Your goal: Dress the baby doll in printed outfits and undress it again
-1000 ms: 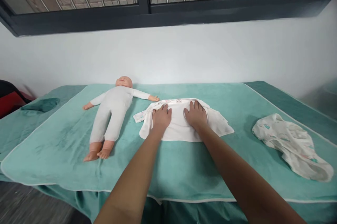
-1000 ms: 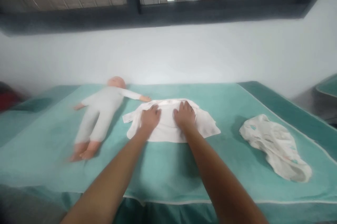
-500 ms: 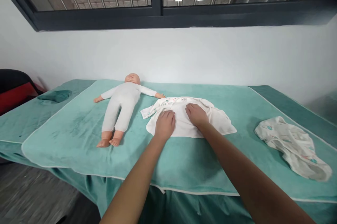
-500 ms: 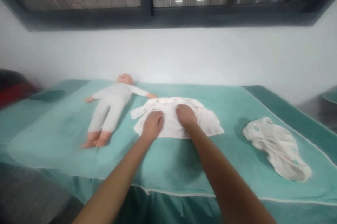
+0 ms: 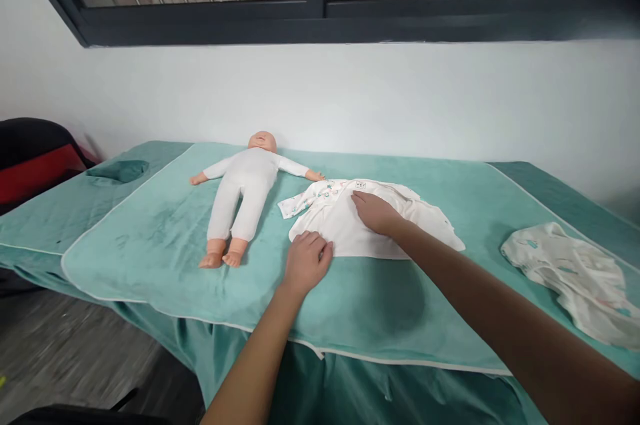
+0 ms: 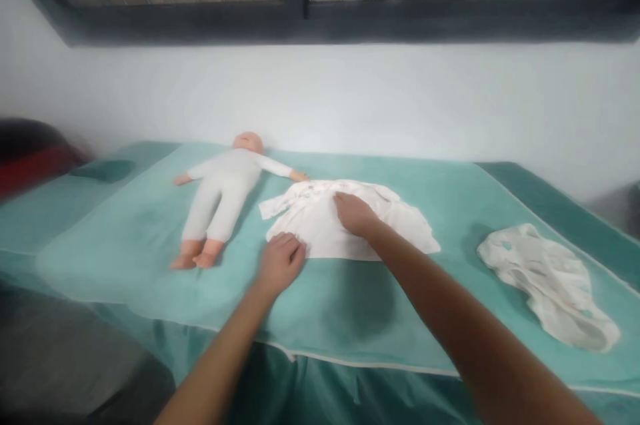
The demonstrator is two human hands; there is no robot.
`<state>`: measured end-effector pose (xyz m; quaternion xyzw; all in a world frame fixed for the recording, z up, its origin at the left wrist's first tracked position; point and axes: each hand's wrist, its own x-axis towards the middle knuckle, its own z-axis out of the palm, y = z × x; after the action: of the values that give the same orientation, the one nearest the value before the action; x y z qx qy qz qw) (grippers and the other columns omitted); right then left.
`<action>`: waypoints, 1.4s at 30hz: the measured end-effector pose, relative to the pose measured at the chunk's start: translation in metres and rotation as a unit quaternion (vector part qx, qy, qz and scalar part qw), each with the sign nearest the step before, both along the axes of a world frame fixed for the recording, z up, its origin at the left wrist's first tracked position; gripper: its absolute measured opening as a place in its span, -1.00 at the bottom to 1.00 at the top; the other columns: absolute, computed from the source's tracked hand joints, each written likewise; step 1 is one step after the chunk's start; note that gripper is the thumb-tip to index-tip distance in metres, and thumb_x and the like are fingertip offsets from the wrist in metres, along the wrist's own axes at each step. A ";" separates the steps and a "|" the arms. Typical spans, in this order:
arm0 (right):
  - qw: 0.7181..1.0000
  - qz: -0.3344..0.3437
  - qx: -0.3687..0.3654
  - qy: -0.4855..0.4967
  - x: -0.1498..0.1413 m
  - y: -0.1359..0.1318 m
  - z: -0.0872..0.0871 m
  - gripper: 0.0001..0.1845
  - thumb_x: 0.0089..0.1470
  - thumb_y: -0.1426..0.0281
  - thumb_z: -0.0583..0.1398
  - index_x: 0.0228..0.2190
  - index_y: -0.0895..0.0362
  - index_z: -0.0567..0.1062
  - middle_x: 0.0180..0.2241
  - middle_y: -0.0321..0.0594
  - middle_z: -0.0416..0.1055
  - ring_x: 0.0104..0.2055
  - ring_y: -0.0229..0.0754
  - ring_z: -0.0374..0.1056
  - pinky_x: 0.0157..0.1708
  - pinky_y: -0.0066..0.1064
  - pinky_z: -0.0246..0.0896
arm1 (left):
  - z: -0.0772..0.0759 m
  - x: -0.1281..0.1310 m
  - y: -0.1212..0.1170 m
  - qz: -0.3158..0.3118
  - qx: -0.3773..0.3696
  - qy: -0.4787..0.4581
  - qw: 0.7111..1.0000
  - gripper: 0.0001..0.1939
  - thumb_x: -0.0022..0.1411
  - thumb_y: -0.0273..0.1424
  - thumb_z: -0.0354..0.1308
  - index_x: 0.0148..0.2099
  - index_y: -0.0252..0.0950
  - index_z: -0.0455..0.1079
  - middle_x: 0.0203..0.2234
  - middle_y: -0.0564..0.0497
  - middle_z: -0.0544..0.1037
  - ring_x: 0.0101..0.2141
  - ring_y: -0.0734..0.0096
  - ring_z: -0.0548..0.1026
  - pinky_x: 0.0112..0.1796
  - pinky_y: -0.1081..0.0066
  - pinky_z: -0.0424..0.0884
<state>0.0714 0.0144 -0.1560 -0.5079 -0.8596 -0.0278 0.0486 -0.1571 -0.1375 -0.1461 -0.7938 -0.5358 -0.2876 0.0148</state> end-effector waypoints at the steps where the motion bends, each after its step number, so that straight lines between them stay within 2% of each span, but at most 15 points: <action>1: 1.000 -0.004 -0.006 0.002 -0.004 0.004 0.000 -0.45 0.33 0.38 -0.11 0.26 0.30 0.24 0.35 0.02 0.10 0.39 -0.07 -0.02 0.33 -0.20 -0.15 | -0.001 0.000 0.001 0.001 0.000 0.003 1.000 -0.59 0.44 -0.31 -0.12 -0.48 -0.24 0.29 -0.47 -0.01 0.46 -0.34 0.35 0.40 -0.25 0.31 0.27; 4: 1.000 -0.027 -0.006 0.010 -0.019 0.014 -0.001 -0.39 0.34 0.24 -0.08 0.25 0.37 0.24 0.33 0.14 0.11 0.38 0.03 -0.01 0.31 -0.18 -0.10 | -0.003 0.001 0.004 0.005 -0.002 0.005 1.000 -0.57 0.44 -0.31 -0.13 -0.50 -0.24 0.28 -0.48 -0.01 0.47 -0.34 0.36 0.41 -0.26 0.31 0.27; 8: 0.997 -0.071 0.011 0.022 -0.037 0.015 -0.006 -0.33 0.35 0.20 -0.13 0.25 0.47 0.18 0.34 0.29 0.01 0.41 0.13 -0.11 0.33 -0.10 -0.21 | -0.005 0.000 0.006 0.016 0.002 -0.005 1.000 -0.56 0.44 -0.31 -0.12 -0.52 -0.23 0.26 -0.50 -0.01 0.46 -0.36 0.36 0.41 -0.27 0.32 0.26; 11: 0.995 -0.099 0.012 0.031 -0.040 0.006 -0.010 -0.29 0.36 0.14 -0.17 0.30 0.39 0.12 0.38 0.22 -0.08 0.43 0.13 -0.16 0.33 -0.04 -0.24 | -0.008 0.000 0.008 0.038 0.019 -0.028 0.999 -0.56 0.44 -0.33 -0.11 -0.53 -0.23 0.23 -0.53 -0.01 0.44 -0.39 0.36 0.39 -0.31 0.33 0.24; 15: 0.993 -0.106 -0.024 0.045 -0.037 -0.007 -0.009 -0.24 0.34 0.05 -0.19 0.35 0.29 0.04 0.41 0.08 -0.15 0.45 0.08 -0.25 0.35 -0.01 -0.28 | -0.012 -0.001 0.011 0.056 0.060 -0.069 0.994 -0.58 0.43 -0.35 -0.09 -0.54 -0.22 0.19 -0.57 0.01 0.40 -0.43 0.37 0.35 -0.34 0.34 0.21; 20: 0.994 -0.060 -0.056 0.071 -0.031 -0.041 -0.001 -0.24 0.33 0.05 -0.16 0.35 0.29 0.05 0.41 0.06 -0.15 0.46 0.06 -0.27 0.37 -0.01 -0.28 | -0.016 -0.002 0.013 0.076 0.109 -0.098 0.986 -0.59 0.40 -0.39 -0.03 -0.55 -0.22 0.14 -0.62 0.05 0.34 -0.48 0.39 0.30 -0.41 0.34 0.15; 22: 0.994 -0.005 -0.067 0.090 -0.023 -0.068 0.002 -0.24 0.32 0.02 -0.12 0.34 0.25 0.09 0.41 0.03 -0.11 0.45 0.03 -0.22 0.37 -0.02 -0.26 | -0.017 -0.003 0.014 0.081 0.113 -0.101 0.985 -0.59 0.39 -0.41 -0.02 -0.55 -0.22 0.13 -0.63 0.06 0.34 -0.50 0.39 0.28 -0.42 0.34 0.12; 25: 0.987 0.062 -0.063 0.133 0.002 -0.113 0.004 -0.29 0.29 -0.01 -0.03 0.32 0.08 0.15 0.38 -0.11 0.02 0.42 -0.02 -0.09 0.35 -0.05 -0.13 | -0.018 -0.003 0.015 0.084 0.111 -0.101 0.985 -0.59 0.39 -0.40 -0.02 -0.56 -0.22 0.12 -0.64 0.06 0.33 -0.51 0.40 0.27 -0.43 0.34 0.11; 27: 0.987 0.047 -0.026 0.154 0.030 -0.138 0.004 -0.33 0.27 0.03 0.05 0.30 0.02 0.17 0.35 -0.14 0.12 0.38 -0.01 0.03 0.30 -0.07 0.01 | -0.018 -0.003 0.016 0.083 0.105 -0.102 0.986 -0.58 0.39 -0.39 -0.02 -0.56 -0.22 0.10 -0.64 0.06 0.32 -0.51 0.40 0.26 -0.43 0.35 0.10; 29: 0.987 0.018 0.035 0.153 0.063 -0.155 0.002 -0.40 0.27 0.15 0.09 0.27 0.03 0.22 0.29 -0.12 0.22 0.32 0.01 0.12 0.27 -0.08 0.07 | -0.019 -0.003 0.016 0.084 0.097 -0.104 0.986 -0.58 0.40 -0.38 -0.03 -0.56 -0.22 0.08 -0.64 0.07 0.31 -0.52 0.41 0.25 -0.43 0.35 0.10; 32: 0.987 -0.002 0.119 0.104 0.108 -0.162 -0.002 -0.57 0.26 0.36 0.08 0.14 0.09 0.38 0.16 -0.09 0.38 0.19 0.04 0.26 0.19 -0.06 0.12 | -0.018 -0.003 0.016 0.082 0.086 -0.107 0.987 -0.58 0.40 -0.38 -0.04 -0.56 -0.22 0.07 -0.64 0.07 0.30 -0.52 0.42 0.24 -0.43 0.36 0.09; 34: 0.990 -0.008 0.130 0.061 0.126 -0.159 -0.002 -0.62 0.23 0.46 0.07 0.06 0.10 0.44 0.06 -0.09 0.45 0.10 0.04 0.33 0.08 -0.10 0.20 | -0.018 -0.003 0.016 0.080 0.079 -0.111 0.987 -0.57 0.40 -0.37 -0.04 -0.56 -0.22 0.06 -0.64 0.08 0.29 -0.53 0.42 0.24 -0.43 0.36 0.09; 38: 0.994 -0.010 0.104 0.017 0.128 -0.148 0.009 -0.69 0.18 0.53 0.06 -0.13 0.11 0.53 -0.14 -0.09 0.51 -0.09 0.01 0.39 -0.17 -0.21 0.26 | -0.016 -0.002 0.016 0.083 0.068 -0.126 0.986 -0.57 0.40 -0.37 -0.05 -0.56 -0.22 0.03 -0.64 0.08 0.27 -0.53 0.43 0.23 -0.43 0.36 0.10; 42: 0.993 -0.044 0.080 0.075 0.117 -0.148 0.026 -0.80 0.12 0.48 0.08 -0.30 0.09 0.52 -0.27 -0.14 0.50 -0.18 -0.03 0.39 -0.22 -0.25 0.25 | -0.017 -0.002 0.016 0.093 0.064 -0.135 0.984 -0.57 0.39 -0.36 -0.04 -0.56 -0.21 0.02 -0.65 0.09 0.26 -0.53 0.43 0.23 -0.43 0.36 0.09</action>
<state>0.1883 -0.1332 -0.1297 -0.5406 -0.8252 -0.0603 0.1525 -0.1594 -0.1215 -0.1631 -0.6921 -0.5847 -0.4229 0.0198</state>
